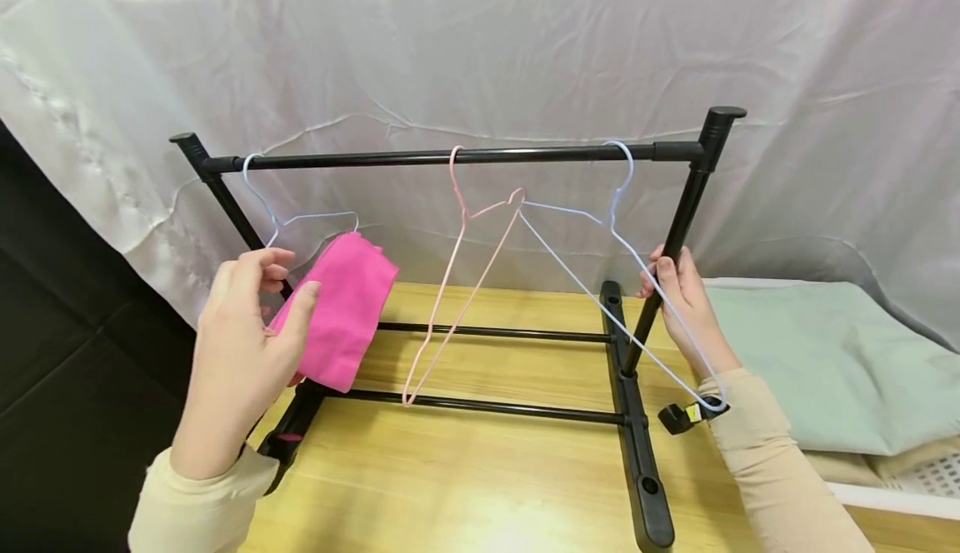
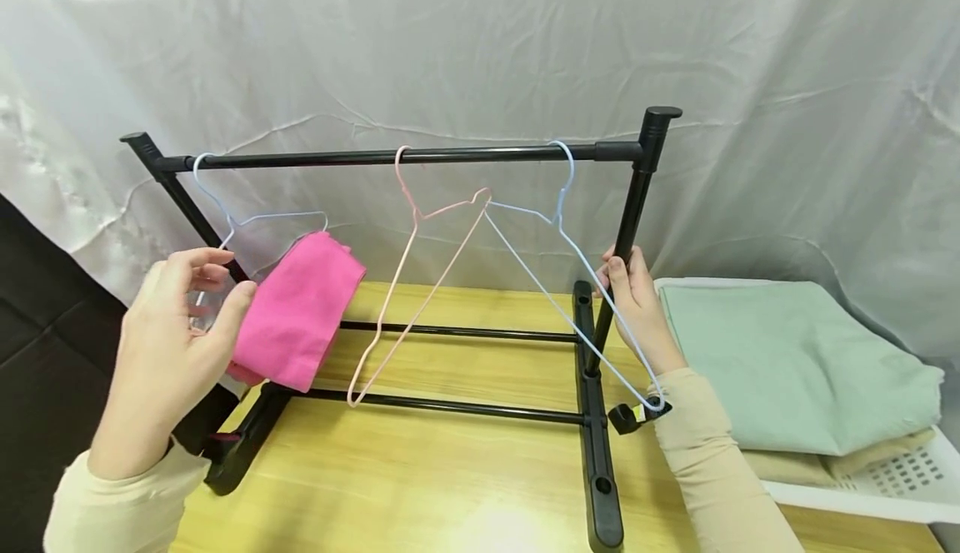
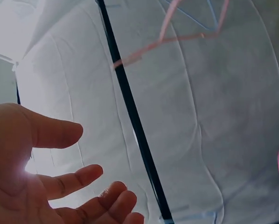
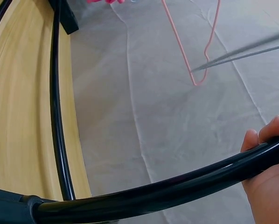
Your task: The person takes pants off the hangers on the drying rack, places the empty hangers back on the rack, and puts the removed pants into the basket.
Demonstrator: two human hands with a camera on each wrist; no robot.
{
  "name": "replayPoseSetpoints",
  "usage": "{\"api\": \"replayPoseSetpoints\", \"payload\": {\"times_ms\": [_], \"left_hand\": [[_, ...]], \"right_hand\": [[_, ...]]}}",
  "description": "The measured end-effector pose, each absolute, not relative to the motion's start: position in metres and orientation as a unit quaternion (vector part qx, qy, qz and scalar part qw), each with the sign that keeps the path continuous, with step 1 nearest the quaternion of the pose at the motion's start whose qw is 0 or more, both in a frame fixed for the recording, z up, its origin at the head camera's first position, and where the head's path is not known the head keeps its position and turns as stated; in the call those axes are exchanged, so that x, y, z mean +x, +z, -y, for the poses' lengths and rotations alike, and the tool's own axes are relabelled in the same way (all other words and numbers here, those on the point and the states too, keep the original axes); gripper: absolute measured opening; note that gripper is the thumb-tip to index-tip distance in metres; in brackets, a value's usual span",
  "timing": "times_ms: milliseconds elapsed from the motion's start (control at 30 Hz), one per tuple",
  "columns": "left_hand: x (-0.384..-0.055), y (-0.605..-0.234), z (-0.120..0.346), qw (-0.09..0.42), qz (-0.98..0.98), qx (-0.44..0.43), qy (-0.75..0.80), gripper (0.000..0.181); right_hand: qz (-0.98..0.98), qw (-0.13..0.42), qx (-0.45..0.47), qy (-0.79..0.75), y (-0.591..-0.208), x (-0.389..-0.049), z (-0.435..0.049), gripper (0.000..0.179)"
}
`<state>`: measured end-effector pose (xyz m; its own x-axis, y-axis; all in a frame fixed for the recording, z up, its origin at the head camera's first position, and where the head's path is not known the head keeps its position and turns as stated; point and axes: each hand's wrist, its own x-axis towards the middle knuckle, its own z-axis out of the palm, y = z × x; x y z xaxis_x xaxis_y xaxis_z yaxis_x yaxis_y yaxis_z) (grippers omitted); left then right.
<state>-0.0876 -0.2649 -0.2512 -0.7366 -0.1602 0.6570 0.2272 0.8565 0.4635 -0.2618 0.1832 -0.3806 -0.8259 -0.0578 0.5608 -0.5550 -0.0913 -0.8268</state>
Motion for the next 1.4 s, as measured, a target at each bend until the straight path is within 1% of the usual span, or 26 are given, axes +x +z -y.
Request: {"api": "replayPoseSetpoints", "payload": {"times_ms": [167, 333, 467, 600, 800, 1067, 1200, 1400], "left_hand": [[-0.09, -0.251, 0.284, 0.366, 0.896, 0.032, -0.249, 0.045], [-0.096, -0.253, 0.303, 0.335, 0.907, 0.093, -0.237, 0.051], [-0.104, -0.257, 0.316, 0.315, 0.917, 0.112, -0.22, 0.055], [-0.109, -0.264, 0.326, 0.299, 0.922, 0.126, -0.209, 0.057], [-0.116, -0.274, 0.339, 0.256, 0.934, 0.131, -0.211, 0.061], [-0.121, -0.285, 0.352, 0.222, 0.943, 0.12, -0.216, 0.06], [-0.124, -0.29, 0.354, 0.22, 0.945, 0.111, -0.217, 0.055], [-0.127, -0.299, 0.356, 0.23, 0.942, 0.1, -0.224, 0.046]], "right_hand": [[0.651, 0.17, 0.235, 0.702, -0.379, -0.26, -0.183, 0.021], [0.654, 0.167, 0.23, 0.701, -0.378, -0.26, -0.184, 0.024], [0.651, 0.171, 0.229, 0.703, -0.379, -0.26, -0.186, 0.02], [0.649, 0.17, 0.232, 0.704, -0.379, -0.261, -0.187, 0.022], [0.651, 0.169, 0.24, 0.7, -0.38, -0.262, -0.188, 0.019], [0.672, 0.169, 0.237, 0.681, -0.382, -0.264, -0.187, 0.017], [0.663, 0.164, 0.241, 0.689, -0.383, -0.265, -0.186, 0.02], [0.663, 0.167, 0.242, 0.688, -0.384, -0.265, -0.186, 0.019]]}}
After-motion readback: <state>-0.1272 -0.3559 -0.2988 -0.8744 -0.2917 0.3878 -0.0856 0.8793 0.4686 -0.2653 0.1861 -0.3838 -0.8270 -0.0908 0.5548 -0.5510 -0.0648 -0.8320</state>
